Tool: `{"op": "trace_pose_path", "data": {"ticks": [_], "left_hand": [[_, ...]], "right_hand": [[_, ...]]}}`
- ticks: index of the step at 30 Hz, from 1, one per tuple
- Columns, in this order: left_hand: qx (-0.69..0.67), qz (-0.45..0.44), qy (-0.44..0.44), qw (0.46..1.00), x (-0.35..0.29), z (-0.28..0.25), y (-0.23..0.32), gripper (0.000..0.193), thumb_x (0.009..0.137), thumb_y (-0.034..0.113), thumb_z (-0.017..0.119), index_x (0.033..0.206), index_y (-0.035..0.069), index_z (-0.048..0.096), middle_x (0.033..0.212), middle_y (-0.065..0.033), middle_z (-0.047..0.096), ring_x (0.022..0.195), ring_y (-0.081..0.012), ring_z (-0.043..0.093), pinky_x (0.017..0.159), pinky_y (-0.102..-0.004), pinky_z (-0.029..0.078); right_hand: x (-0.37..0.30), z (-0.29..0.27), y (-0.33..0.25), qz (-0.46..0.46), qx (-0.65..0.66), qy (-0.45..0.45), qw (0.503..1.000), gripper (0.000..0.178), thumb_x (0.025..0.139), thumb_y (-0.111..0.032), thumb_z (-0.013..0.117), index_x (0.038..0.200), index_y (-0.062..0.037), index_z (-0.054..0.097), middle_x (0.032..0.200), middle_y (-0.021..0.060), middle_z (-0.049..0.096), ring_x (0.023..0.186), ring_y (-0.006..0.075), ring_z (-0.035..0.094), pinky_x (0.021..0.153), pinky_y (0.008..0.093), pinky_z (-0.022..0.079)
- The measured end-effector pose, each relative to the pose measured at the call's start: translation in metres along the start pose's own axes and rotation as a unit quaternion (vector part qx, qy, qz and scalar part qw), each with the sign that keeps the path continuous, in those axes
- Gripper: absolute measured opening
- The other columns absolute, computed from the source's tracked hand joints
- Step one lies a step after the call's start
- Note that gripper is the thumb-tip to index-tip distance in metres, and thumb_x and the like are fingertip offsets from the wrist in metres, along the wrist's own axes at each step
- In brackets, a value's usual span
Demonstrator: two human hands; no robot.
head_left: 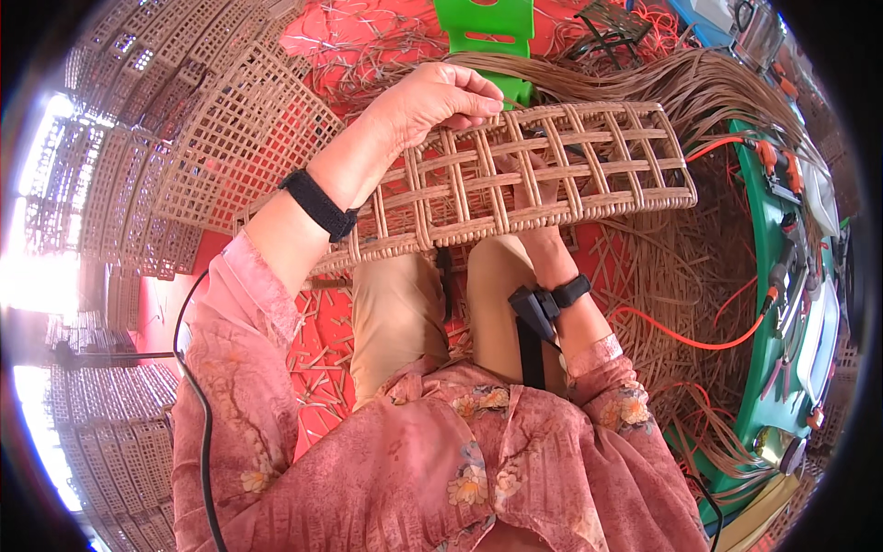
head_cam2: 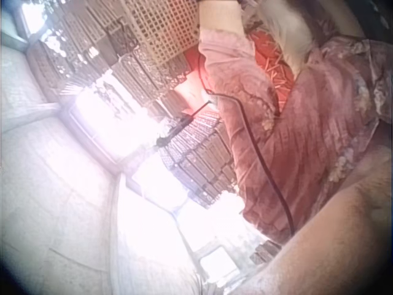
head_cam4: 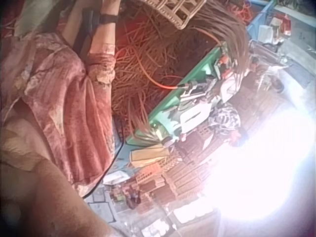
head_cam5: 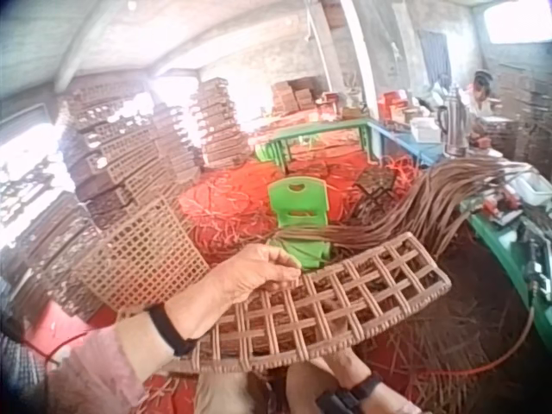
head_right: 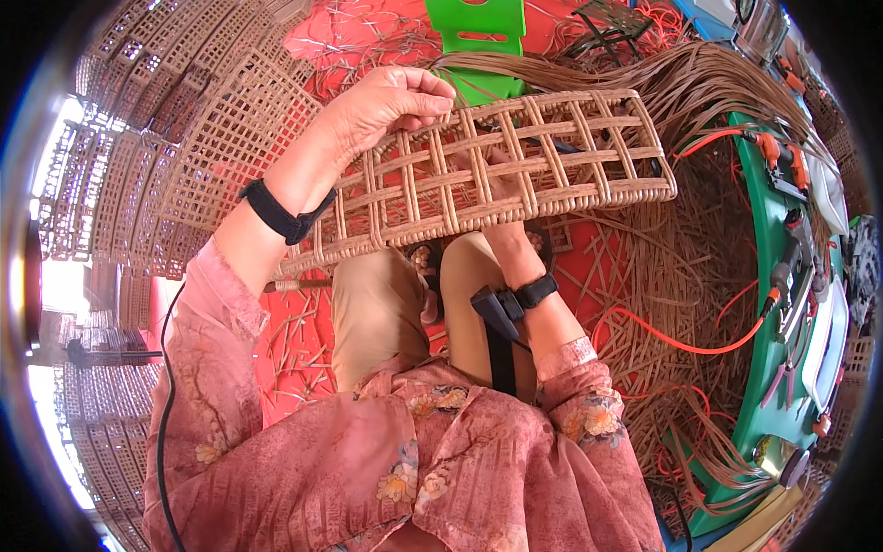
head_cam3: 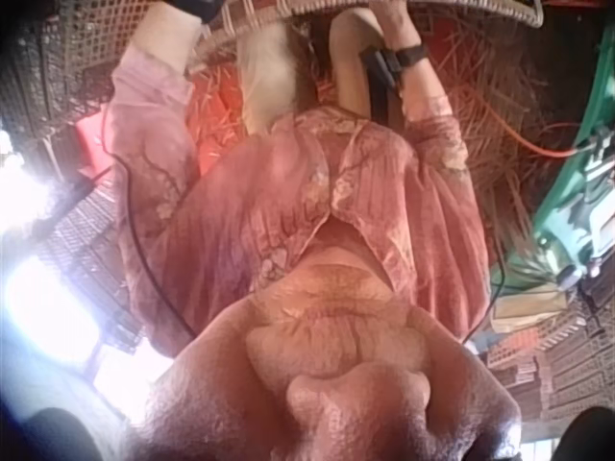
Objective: The person is weaving material strips onto a furniture frame using their hands and a staple gun.
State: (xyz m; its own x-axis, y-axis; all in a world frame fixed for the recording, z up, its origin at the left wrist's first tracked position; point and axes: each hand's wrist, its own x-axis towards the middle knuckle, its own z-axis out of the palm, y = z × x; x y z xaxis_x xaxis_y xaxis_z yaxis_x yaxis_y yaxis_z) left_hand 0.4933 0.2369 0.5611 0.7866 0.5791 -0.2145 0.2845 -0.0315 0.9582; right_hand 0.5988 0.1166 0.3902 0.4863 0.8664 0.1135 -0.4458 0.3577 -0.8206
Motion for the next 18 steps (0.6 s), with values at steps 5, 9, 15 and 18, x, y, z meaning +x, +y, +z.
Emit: {"op": "trace_pose_path", "data": {"ticks": [5, 9, 15, 18], "left_hand": [[0.060, 0.047, 0.009, 0.997, 0.005, -0.003, -0.001, 0.027, 0.087, 0.014, 0.071, 0.111, 0.003, 0.066, 0.084, 0.0018, 0.064, 0.072, -0.0045, 0.059, 0.065, -0.0187, 0.049], [0.192, 0.171, 0.047, 0.965, 0.021, -0.010, -0.014, 0.026, 0.087, 0.012, 0.070, 0.111, 0.003, 0.066, 0.086, 0.0007, 0.065, 0.077, -0.0070, 0.062, 0.071, -0.0203, 0.051], [-0.028, 0.113, 0.091, 0.989, 0.034, -0.015, -0.026, 0.017, 0.087, 0.008, 0.071, 0.103, 0.004, 0.067, 0.089, -0.0007, 0.067, 0.081, -0.0092, 0.064, 0.077, -0.0234, 0.054], [-0.026, 0.059, 0.113, 0.991, 0.036, -0.019, -0.024, 0.015, 0.086, 0.008, 0.072, 0.099, 0.004, 0.067, 0.089, -0.0016, 0.067, 0.080, -0.0096, 0.064, 0.077, -0.0243, 0.055]], "right_hand": [[-0.001, -0.003, 0.004, 0.014, 0.079, 0.031, 0.996, 0.027, 0.089, -0.018, 0.071, 0.109, -0.0007, 0.065, 0.092, 0.0007, 0.065, 0.083, 0.0077, 0.060, 0.072, 0.0227, 0.051], [-0.002, 0.000, 0.001, 0.025, 0.064, -0.001, 0.998, 0.028, 0.092, -0.018, 0.067, 0.113, -0.0011, 0.061, 0.101, 0.0028, 0.064, 0.096, 0.0105, 0.061, 0.081, 0.0274, 0.051], [0.012, -0.007, 0.005, 0.011, -0.083, 0.017, 0.996, 0.026, 0.088, -0.016, 0.073, 0.105, 0.0012, 0.064, 0.094, 0.0040, 0.066, 0.086, 0.0111, 0.061, 0.075, 0.0291, 0.051], [0.011, -0.009, 0.010, 0.026, 0.010, 0.008, 1.000, 0.026, 0.087, -0.016, 0.073, 0.105, 0.0012, 0.065, 0.093, 0.0031, 0.066, 0.083, 0.0103, 0.061, 0.073, 0.0277, 0.051]]}}
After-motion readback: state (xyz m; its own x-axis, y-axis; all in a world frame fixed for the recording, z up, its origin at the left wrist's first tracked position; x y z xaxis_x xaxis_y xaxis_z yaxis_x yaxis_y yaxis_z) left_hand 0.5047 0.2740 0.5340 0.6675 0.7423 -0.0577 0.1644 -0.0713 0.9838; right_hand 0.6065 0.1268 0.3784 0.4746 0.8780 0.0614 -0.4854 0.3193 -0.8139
